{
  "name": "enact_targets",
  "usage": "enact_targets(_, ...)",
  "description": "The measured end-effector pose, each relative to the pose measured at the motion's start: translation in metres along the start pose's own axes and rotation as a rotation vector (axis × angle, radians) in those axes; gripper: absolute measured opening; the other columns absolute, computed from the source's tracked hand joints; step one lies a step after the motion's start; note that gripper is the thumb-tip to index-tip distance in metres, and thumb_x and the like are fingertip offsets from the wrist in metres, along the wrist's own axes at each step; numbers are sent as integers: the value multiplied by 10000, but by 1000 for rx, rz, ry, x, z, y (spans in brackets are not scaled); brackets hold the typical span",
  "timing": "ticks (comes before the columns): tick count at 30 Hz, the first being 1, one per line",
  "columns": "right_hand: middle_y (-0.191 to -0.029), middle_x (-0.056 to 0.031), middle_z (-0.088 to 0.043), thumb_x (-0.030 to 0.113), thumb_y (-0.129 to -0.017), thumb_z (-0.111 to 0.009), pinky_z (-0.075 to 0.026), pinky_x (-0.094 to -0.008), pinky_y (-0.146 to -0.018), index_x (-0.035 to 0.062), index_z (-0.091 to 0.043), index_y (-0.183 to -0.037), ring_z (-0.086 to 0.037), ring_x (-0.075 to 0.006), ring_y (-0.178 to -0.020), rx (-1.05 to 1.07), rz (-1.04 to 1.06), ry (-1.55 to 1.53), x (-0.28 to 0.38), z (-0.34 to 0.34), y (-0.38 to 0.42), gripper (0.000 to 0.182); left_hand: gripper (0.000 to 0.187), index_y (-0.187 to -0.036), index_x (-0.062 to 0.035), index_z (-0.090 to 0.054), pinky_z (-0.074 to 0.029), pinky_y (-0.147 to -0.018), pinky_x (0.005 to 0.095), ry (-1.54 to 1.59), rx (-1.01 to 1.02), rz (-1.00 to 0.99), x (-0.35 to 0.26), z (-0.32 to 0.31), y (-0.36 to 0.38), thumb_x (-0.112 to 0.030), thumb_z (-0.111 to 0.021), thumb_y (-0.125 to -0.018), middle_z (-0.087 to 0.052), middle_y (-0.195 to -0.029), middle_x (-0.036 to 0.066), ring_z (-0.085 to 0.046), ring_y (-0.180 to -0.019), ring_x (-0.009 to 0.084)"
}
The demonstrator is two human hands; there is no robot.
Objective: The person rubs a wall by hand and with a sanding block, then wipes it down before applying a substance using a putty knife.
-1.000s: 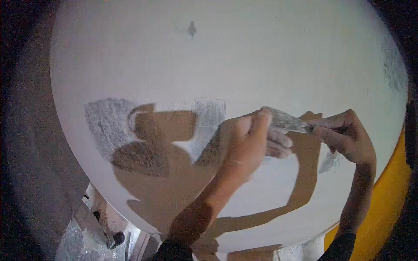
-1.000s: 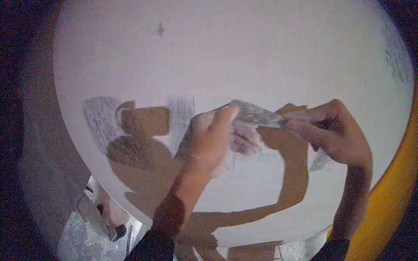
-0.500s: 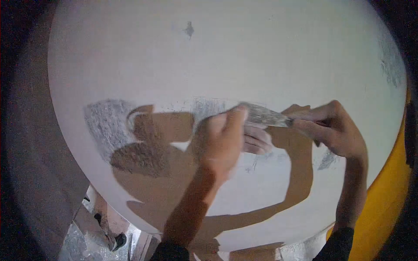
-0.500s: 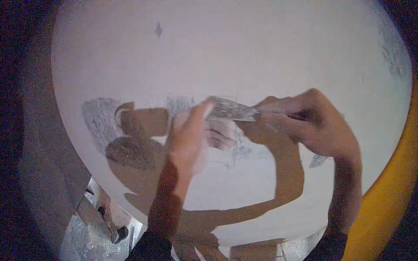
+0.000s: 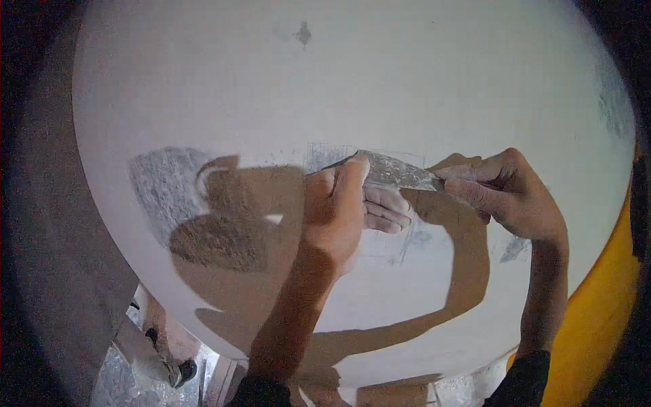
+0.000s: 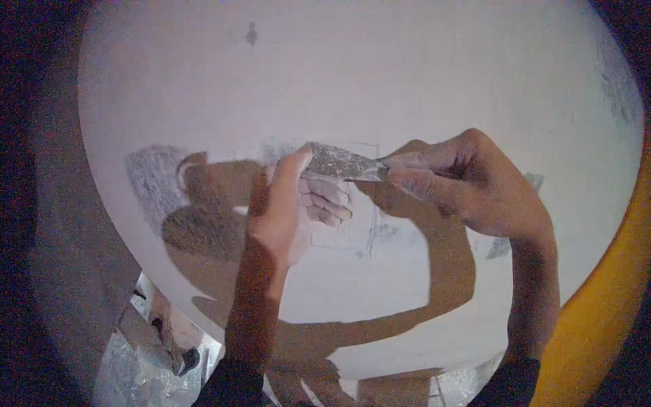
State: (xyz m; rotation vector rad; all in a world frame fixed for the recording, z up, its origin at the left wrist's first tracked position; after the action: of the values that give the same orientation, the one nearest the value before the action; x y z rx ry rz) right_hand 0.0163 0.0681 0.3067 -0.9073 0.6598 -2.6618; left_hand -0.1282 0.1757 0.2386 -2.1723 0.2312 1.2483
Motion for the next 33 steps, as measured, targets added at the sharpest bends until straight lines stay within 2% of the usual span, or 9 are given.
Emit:
enact_targets(1, -486, 9, -520, 191, -834, -655, -348, -215, -367, 6, -700, -906, -431, -42, -412, -86, 100, -1, -4, 3, 2, 204, 341, -883, 14, -565, -500, -453, 300, 1, 27, -18, 1, -3, -1, -316, -476, -891, -621, -651, 152, -620, -512, 238)
enact_targets(4, -736, -20, -641, 183, -834, -651, -380, -206, -464, -21, -679, -958, -473, -35, -550, -46, -119, 22, -3, 29, 28, 240, 334, -884, 17, -562, -502, -456, 292, 44, 131, 14, 12, -32, -1, -300, -461, -908, -626, -663, 154, -626, -521, 228)
enact_targets(8, -538, 25, -552, 210, -846, -640, -346, -205, -406, 25, -705, -930, -422, -37, -450, -81, -177, 100, -22, 43, 40, 213, 343, -864, 21, -580, -509, -465, 290, 89, 170, 30, 21, -51, -2, -294, -456, -917, -628, -667, 153, -629, -524, 220)
enact_targets(12, -547, 33, -537, 244, -844, -644, -335, -210, -415, 36, -703, -949, -422, -35, -468, -57, -138, 101, -4, 25, 19, 240, 346, -889, 35, -532, -534, -472, 291, 39, 172, 14, 12, -22, -4, -273, -387, -950, -630, -669, 167, -637, -539, 217)
enact_targets(18, -566, 39, -537, 259, -847, -642, -357, -218, -451, 52, -698, -978, -439, -31, -512, 21, -29, 21, -11, 2, -1, 251, 344, -881, 16, -585, -491, -436, 286, -12, -47, 50, 5, 8, -6, -301, -458, -916, -624, -644, 152, -615, -498, 218)
enact_targets(21, -565, 35, -544, 248, -840, -651, -346, -218, -432, 51, -704, -957, -434, -31, -494, -49, -23, 67, -10, 25, 24, 235, 347, -867, 18, -587, -495, -443, 289, 47, 112, -27, 15, -29, -5, -300, -459, -916, -627, -649, 156, -616, -500, 217)
enact_targets(23, -565, 29, -552, 224, -829, -659, -343, -215, -417, 55, -710, -941, -432, -34, -474, -92, -208, 72, -23, 43, 40, 209, 354, -853, 20, -590, -499, -452, 293, 139, 167, 41, 25, -50, -6, -303, -461, -916, -628, -651, 159, -616, -500, 215)
enact_targets(27, -577, 19, -571, 228, -824, -665, -352, -214, -422, 52, -709, -940, -444, -39, -475, -114, -155, 90, -20, 35, 30, 215, 354, -840, 19, -591, -494, -448, 288, 105, 184, 59, 23, -38, -7, -301, -459, -917, -625, -645, 158, -615, -499, 214)
enact_targets(33, -643, 18, -601, 227, -837, -649, -376, -216, -461, 37, -693, -977, -469, -46, -515, -9, 88, -74, -10, -10, -13, 240, 351, -829, 7, -589, -484, -448, 281, -29, -69, 27, 1, 13, -2, -308, -461, -915, -616, -632, 156, -609, -498, 209)
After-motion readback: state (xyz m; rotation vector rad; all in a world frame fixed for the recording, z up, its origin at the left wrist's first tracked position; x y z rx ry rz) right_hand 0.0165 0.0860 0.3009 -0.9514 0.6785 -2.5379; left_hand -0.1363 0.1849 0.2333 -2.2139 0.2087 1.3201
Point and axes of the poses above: each hand's wrist, its own y-axis away from the middle knuckle, its own z-axis out of the back of the hand, x = y × z, the point moved 4 cm from there along -y, towards the middle knuckle
